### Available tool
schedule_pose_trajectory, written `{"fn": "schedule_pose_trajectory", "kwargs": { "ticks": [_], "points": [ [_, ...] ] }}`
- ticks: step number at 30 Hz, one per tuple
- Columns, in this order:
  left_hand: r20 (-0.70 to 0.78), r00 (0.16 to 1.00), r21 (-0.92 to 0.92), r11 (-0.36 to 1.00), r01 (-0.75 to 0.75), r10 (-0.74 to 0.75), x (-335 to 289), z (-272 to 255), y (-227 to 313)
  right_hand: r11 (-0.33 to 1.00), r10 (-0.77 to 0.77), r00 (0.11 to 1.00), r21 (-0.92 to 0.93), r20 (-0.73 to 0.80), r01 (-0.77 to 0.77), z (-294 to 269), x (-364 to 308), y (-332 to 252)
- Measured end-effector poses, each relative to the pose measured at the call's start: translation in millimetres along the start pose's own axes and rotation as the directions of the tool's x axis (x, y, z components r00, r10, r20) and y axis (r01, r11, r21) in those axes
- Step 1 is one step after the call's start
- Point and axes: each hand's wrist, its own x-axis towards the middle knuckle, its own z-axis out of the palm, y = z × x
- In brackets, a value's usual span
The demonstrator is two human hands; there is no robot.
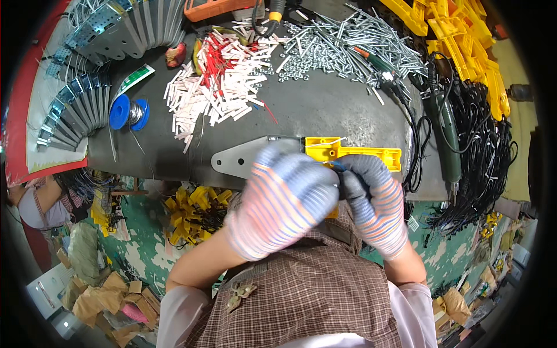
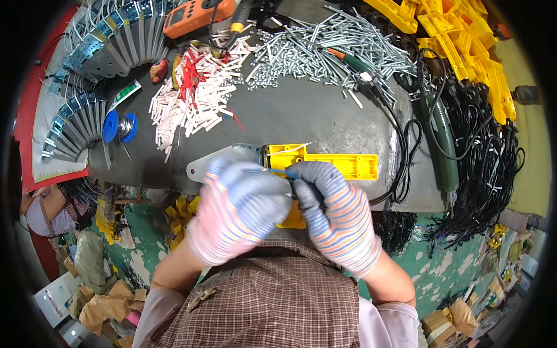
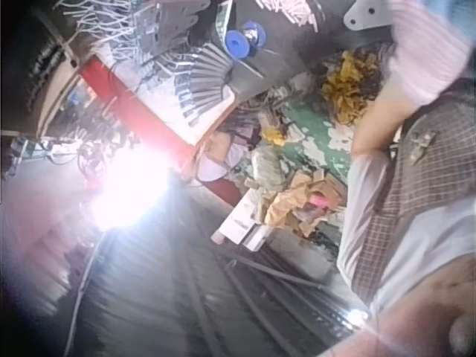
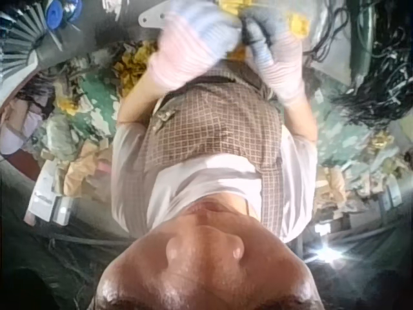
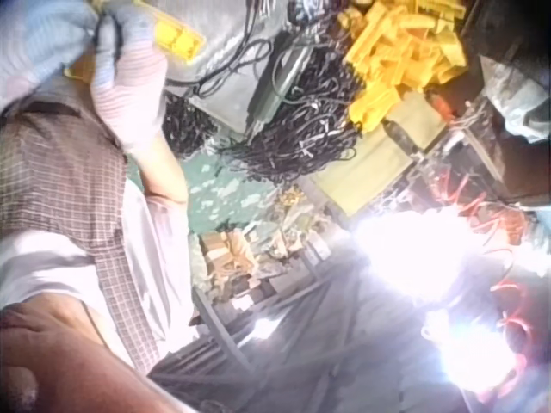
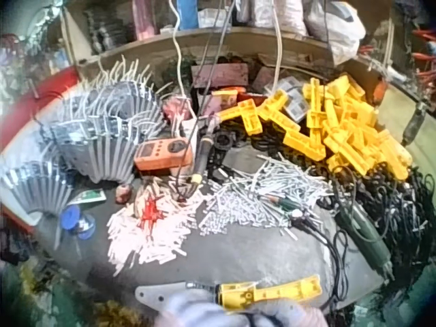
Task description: The person assembles a yellow plastic handle component by soldering its internal wires with a soldering iron and fastening it with an electric screwdriver.
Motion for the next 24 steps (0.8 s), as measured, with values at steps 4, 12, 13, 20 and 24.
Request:
{"fn": "schedule_pose_trajectory", "kwargs": {
  "ticks": [4, 12, 13, 20, 24],
  "points": [
    [0.047, 0.999, -0.006, 1.0, 0.014, -0.014, 13.9, -13.5, -13.9, 0.986, 0.098, 0.985, 0.149, -0.139, -0.077, 2.8, -0.1, 1.8],
    [0.109, 0.94, 0.51, 0.83, 0.226, -0.323, 42.5, -27.0, -125.6, 0.913, 0.193, 0.973, 0.386, -0.123, -0.132, -3.4, -8.1, 4.5],
    [0.11, 0.941, 0.511, 0.83, 0.222, -0.319, 46.0, -27.7, -128.2, 0.913, 0.192, 0.973, 0.387, -0.127, -0.13, -4.5, -9.6, 5.6],
    [0.068, 0.898, 0.174, 0.892, 0.418, -0.434, 44.3, -29.4, -132.5, 0.942, 0.17, 0.955, 0.326, -0.242, -0.085, 1.2, -7.2, 1.7],
    [-0.005, 0.797, -0.308, 0.759, 0.574, -0.604, 26.9, -23.8, -122.2, 0.962, 0.148, 0.963, 0.26, -0.227, -0.087, 3.4, -5.2, 2.6]
  ]
}}
